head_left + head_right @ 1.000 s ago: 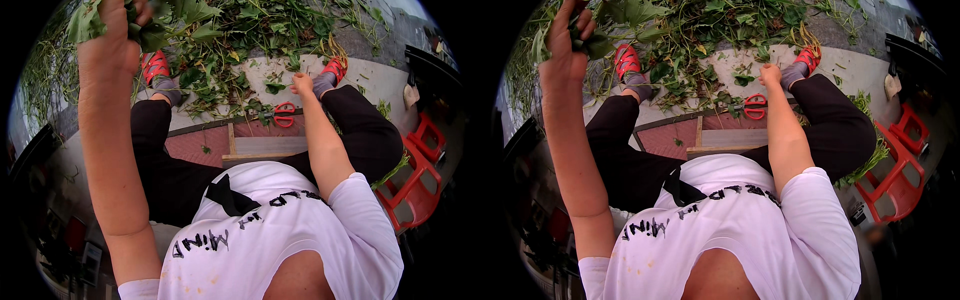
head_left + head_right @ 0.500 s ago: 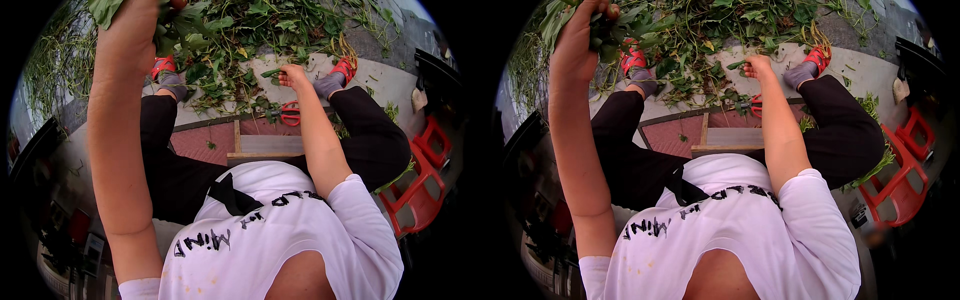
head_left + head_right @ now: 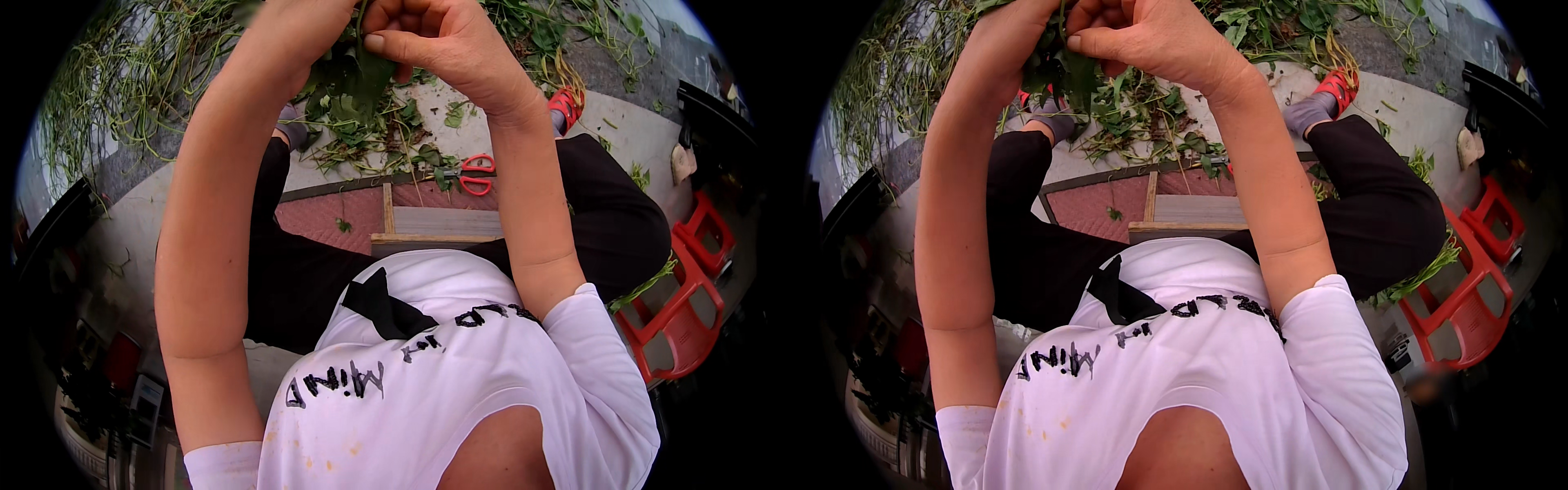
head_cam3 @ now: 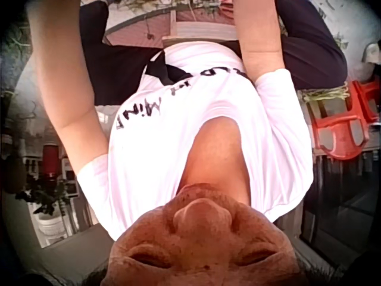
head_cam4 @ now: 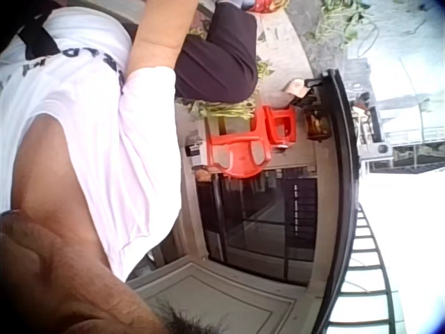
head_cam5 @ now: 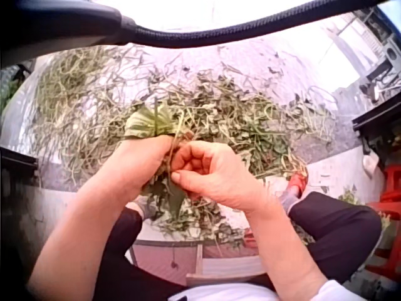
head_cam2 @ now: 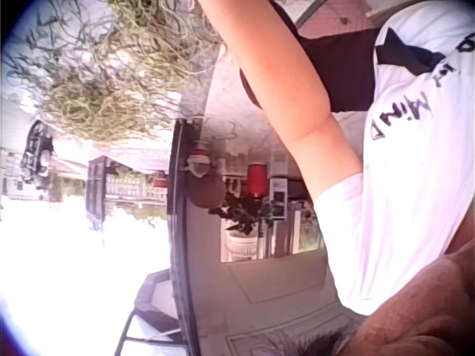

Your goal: The person sits on a mat and manually trims green leafy vegetables, snapping off leaves and unwanted stems. The trimmed vegetable pieces are placed into a pile on the floor to the right.

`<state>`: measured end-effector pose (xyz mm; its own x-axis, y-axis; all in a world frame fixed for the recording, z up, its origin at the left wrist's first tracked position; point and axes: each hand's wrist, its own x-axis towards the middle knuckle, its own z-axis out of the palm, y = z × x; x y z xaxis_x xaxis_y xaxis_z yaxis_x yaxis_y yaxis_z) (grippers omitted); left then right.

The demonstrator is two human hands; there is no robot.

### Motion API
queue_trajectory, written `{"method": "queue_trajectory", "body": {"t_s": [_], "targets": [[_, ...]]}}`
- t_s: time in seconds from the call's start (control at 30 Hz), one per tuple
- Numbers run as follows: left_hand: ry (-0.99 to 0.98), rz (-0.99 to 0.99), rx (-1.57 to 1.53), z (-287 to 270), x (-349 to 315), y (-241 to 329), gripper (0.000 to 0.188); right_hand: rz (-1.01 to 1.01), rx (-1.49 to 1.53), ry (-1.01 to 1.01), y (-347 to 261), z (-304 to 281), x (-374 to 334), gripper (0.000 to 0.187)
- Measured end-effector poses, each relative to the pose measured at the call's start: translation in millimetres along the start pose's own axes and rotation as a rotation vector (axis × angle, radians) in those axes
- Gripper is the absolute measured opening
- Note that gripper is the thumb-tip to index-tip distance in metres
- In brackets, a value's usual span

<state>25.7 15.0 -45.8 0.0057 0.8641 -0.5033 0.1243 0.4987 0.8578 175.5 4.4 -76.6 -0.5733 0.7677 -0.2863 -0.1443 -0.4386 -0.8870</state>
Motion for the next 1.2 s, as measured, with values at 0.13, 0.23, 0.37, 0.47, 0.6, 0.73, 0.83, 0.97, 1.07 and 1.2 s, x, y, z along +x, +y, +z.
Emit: {"method": "queue_trajectory", "body": {"t_s": [0.13, 0.23, 0.37, 0.47, 0.6, 0.73, 0.83, 0.97, 1.07, 1.2], "targets": [[-0.026, -0.058, -0.337, 3, -9, 10, 0.023, -0.068, -0.340, -0.043, 20, 8, -5, 0.015], [-0.160, -0.215, -0.507, -6, 1, 0, 0.020, -0.009, -0.267, -0.036, 28, 24, -9, 0.012], [-0.069, -0.154, -0.497, -6, -3, 8, 0.018, 0.034, -0.166, -0.082, 28, 28, -2, 0.017], [-0.076, -0.175, -0.546, -18, 3, 7, 0.019, 0.061, -0.104, -0.089, 32, 21, 2, 0.012], [0.035, -0.030, -0.576, -29, 1, 13, 0.020, 0.242, -0.229, -0.006, 103, -28, 16, 0.017], [-0.107, -0.030, -0.605, -26, -9, 32, 0.013, 0.573, -1.293, 0.015, 226, -96, -14, 0.033], [0.030, -0.030, -0.374, -25, -9, 19, 0.009, 0.689, -1.470, 0.037, 283, -89, -58, 0.031], [0.131, 0.067, -0.260, -27, -7, 8, 0.008, 0.633, -1.546, -0.012, 306, -66, -94, 0.025], [0.099, 0.120, -0.231, -37, -9, 9, 0.008, 0.639, -1.562, -0.048, 342, -76, -95, 0.022], [0.119, 0.103, -0.307, -21, -8, 21, 0.003, 0.678, -1.387, 0.161, 327, -102, -73, 0.021]]}}
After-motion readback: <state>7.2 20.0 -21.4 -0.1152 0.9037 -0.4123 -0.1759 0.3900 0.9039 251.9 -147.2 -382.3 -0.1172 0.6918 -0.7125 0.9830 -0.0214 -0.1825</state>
